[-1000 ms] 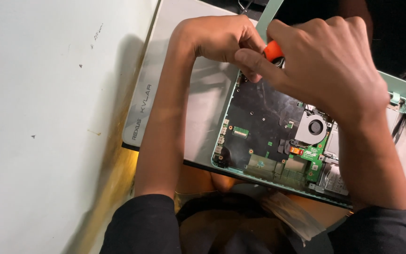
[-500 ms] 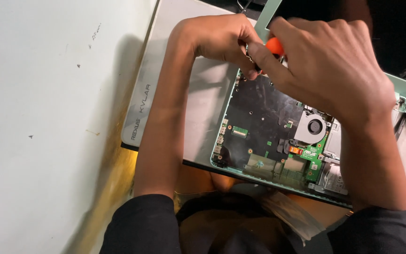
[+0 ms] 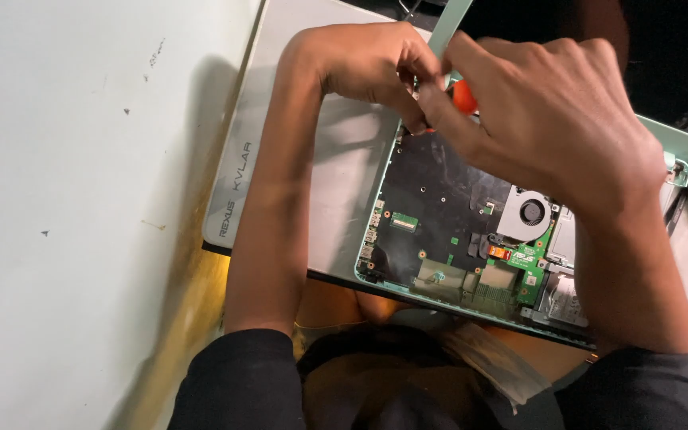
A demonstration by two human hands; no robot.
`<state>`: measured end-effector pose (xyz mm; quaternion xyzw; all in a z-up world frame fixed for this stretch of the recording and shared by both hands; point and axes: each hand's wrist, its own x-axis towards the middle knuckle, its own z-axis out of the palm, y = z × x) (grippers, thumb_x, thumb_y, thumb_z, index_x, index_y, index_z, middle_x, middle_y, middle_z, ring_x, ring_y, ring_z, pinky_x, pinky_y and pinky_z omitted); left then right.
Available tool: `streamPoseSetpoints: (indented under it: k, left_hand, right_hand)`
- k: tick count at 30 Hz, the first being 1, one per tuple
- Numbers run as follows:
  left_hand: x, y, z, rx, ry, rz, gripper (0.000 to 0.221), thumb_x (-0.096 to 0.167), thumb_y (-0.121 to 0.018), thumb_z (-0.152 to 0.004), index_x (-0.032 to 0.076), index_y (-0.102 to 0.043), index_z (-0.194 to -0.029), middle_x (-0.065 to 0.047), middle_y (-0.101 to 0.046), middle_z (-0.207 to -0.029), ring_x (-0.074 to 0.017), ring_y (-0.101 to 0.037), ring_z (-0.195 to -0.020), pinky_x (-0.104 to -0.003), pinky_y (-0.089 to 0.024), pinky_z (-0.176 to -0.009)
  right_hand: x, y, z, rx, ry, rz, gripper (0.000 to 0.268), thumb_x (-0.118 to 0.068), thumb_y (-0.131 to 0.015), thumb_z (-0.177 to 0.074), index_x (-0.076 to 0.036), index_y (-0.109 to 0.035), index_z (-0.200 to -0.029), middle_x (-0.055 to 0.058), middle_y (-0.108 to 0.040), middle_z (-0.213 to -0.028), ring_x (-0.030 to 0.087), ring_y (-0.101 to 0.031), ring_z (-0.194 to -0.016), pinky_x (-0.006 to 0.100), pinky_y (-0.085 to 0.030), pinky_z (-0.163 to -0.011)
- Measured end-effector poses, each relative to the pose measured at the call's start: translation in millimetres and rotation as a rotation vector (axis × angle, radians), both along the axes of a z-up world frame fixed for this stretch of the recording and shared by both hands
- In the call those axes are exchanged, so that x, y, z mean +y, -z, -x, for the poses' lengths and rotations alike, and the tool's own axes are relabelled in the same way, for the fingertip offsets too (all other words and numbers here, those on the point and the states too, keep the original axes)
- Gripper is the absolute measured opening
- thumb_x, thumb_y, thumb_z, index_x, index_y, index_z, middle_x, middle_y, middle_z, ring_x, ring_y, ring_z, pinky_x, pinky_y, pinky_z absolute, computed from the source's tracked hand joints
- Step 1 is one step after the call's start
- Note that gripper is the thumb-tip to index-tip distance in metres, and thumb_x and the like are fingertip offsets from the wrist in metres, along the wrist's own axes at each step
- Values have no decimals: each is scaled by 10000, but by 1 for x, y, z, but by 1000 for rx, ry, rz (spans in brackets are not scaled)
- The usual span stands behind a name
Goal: A person cleans the interior of a laptop with a brush, installs a hard drive and a bracket, and then uses a screwdriver to secure them with screws.
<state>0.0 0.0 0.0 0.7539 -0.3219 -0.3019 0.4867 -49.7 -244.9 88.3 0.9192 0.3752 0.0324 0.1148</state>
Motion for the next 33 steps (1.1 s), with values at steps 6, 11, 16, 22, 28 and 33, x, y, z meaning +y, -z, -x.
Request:
streamPoseSetpoints:
  k: [6, 11, 16, 22, 28, 33]
  left_hand:
    - [2, -2, 2, -10, -82, -121, 330, 327, -805, -863, 185, -952, -1122, 71, -923, -1028, -44, -802, -900, -221, -598, -834]
    - [7, 13, -6, -32, -9, 96, 175, 72, -947, -939, 62, -866, -1094, 22, -874, -1037, -54, -786, -887, -228, -642, -781]
    - [4, 4, 0, -35, -107, -39, 250, 258, -840, -934, 147, -922, -1143, 68, -875, -1019, -50, -739, -893, -236, -585, -831]
    - [3, 5, -3, -67, -51, -72, 213, 212, -855, -913, 171, -919, -1112, 75, -896, -1017, -40, -764, -887, -228, -590, -808]
    - [3, -1, 1, -55, -21, 9, 238, 223, -1003, -916, 142, -907, -1118, 78, -860, -992, -47, -660, -810, -231, -518, -734]
    - [6, 1, 2, -83, -112, -128, 201, 274, -991, -854, 180, -912, -1013, 87, -770, -862, -67, -582, -717, -252, -475, -669]
  right_hand:
    - [0, 14, -1, -144, -187, -76, 241, -289, -751, -1427, -88, -778, -1297, -1, -715, -685, 252, -594, -406, 368, -397, -499]
    - [2, 33, -5, -266, -105, -59, 762, -747, -661, -1579, -201, -777, -1061, 26, -687, -646, 239, -577, -436, 377, -429, -648]
    - [0, 3, -4, -90, -194, -112, 333, -412, -733, -1319, -88, -806, -1293, 47, -876, -950, 235, -623, -435, 372, -390, -473]
    - [-10, 22, -7, -275, -184, -28, 394, -491, -846, -1466, -181, -814, -1226, -37, -729, -775, 212, -591, -471, 340, -444, -554]
    - [-5, 28, -10, -314, -164, -50, 558, -594, -804, -1515, -186, -806, -1133, -38, -753, -783, 205, -576, -443, 329, -415, -535]
    - [5, 1, -1, 32, -191, -148, 373, -382, -797, -1198, -52, -775, -1370, 142, -872, -1102, 336, -704, -485, 447, -470, -455]
